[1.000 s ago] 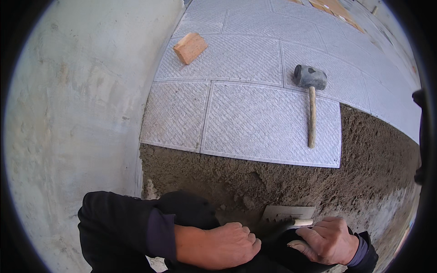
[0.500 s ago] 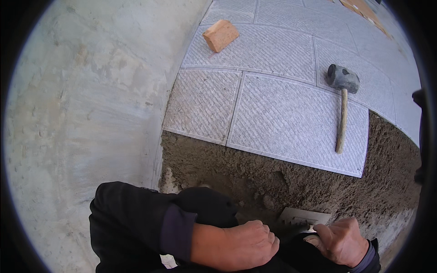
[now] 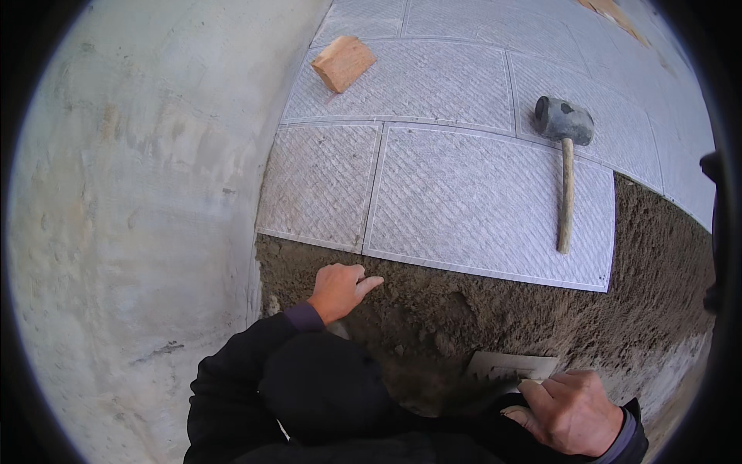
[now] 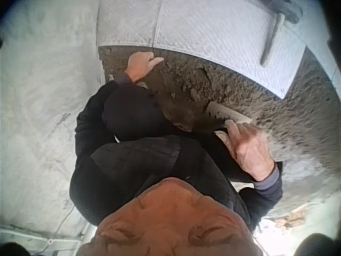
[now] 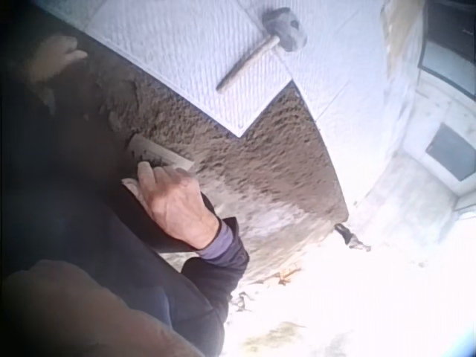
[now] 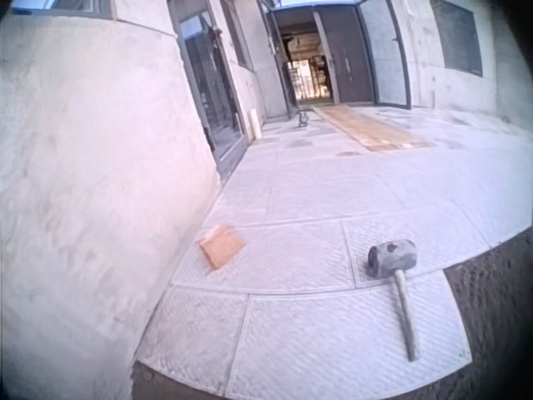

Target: The person spreads cement on a floor using a trowel, then places a tile and taps it with a rubber mallet to level it. The person repeats this process for multiple tiles, ensuring they are aligned and secure.

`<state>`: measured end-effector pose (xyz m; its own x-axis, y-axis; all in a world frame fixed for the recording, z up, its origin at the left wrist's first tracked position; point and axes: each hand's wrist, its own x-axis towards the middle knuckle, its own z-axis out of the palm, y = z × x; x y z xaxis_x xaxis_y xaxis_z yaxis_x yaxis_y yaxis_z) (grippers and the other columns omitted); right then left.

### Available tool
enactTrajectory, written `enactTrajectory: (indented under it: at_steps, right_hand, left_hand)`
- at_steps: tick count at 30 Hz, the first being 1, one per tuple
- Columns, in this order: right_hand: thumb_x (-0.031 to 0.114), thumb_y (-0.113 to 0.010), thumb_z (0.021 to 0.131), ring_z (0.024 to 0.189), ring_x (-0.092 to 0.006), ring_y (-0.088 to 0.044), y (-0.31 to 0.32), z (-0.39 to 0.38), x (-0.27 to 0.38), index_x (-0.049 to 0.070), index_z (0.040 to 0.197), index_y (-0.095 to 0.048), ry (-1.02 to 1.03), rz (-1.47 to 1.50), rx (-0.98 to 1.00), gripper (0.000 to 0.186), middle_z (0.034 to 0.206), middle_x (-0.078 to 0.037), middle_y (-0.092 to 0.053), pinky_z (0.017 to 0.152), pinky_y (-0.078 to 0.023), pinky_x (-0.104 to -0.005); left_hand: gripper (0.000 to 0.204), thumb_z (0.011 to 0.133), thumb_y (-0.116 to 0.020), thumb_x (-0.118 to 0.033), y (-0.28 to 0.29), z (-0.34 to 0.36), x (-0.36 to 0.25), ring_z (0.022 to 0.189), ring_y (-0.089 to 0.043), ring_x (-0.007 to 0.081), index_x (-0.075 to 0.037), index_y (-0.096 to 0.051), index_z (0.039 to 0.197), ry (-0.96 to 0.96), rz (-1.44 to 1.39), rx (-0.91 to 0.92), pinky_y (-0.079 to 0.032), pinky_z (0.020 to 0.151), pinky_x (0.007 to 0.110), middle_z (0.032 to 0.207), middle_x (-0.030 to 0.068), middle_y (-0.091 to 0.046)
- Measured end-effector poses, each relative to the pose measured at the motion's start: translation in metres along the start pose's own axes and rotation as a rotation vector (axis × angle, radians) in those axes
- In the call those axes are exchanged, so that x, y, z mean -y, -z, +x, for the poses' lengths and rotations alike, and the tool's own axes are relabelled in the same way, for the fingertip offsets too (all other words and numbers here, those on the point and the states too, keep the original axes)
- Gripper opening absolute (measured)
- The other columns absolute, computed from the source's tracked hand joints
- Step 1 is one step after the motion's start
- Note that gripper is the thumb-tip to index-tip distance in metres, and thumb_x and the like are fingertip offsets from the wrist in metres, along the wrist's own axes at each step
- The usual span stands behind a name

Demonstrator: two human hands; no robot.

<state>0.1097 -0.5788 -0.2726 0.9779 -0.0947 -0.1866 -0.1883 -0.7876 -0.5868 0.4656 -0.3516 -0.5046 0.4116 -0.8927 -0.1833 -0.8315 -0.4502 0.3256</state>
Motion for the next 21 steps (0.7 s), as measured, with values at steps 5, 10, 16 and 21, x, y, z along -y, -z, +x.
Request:
enactTrajectory:
  at_steps: [5, 10, 16, 21]
  right_hand:
    - [0.028, -0.078, 0.095, 0.063, -0.0322, -0.065, -0.001, 0.015, 0.007, 0.000, 0.100, -0.067, -0.019, -0.034, 0.037, 0.030, 0.068, -0.012, -0.061, 0.059, -0.051, -0.0437]
    - [0.030, -0.082, 0.092, 0.051, -0.0306, -0.063, -0.003, 0.023, 0.008, -0.002, 0.098, -0.070, -0.029, -0.060, 0.092, 0.035, 0.060, -0.012, -0.059, 0.051, -0.051, -0.0409]
    - [0.029, -0.081, 0.095, 0.050, -0.0278, -0.066, -0.005, 0.013, -0.020, -0.003, 0.094, -0.073, -0.134, 0.039, -0.001, 0.033, 0.060, -0.013, -0.063, 0.047, -0.049, -0.0375]
    - [0.022, -0.075, 0.100, 0.045, -0.0215, -0.059, -0.003, 0.047, -0.146, -0.006, 0.096, -0.074, -0.522, -0.106, -0.310, 0.028, 0.055, -0.013, -0.060, 0.048, -0.045, -0.0368]
  left_hand:
    - [0.063, 0.092, -0.077, -0.056, -0.005, 0.021, 0.024, 0.057, -0.059, 0.0422, -0.004, -0.056, 0.061, 0.061, 0.049, -0.190, -0.042, 0.054, 0.052, 0.057, 0.0193, -0.055]
    - [0.056, 0.091, -0.079, -0.050, -0.007, 0.025, 0.036, 0.059, -0.063, 0.0409, -0.005, -0.060, 0.065, 0.023, 0.031, -0.256, -0.046, 0.056, 0.051, 0.059, 0.0180, -0.059]
    - [0.051, 0.090, -0.080, -0.048, -0.015, 0.024, 0.035, 0.062, -0.066, 0.0401, -0.005, -0.065, 0.069, 0.059, 0.054, -0.293, -0.049, 0.058, 0.050, 0.063, 0.0175, -0.064]
    - [0.055, 0.087, -0.081, -0.054, -0.012, 0.019, 0.028, 0.061, -0.066, 0.0387, -0.004, -0.065, 0.070, 0.000, 0.094, -0.267, -0.050, 0.057, 0.049, 0.062, 0.0174, -0.064]
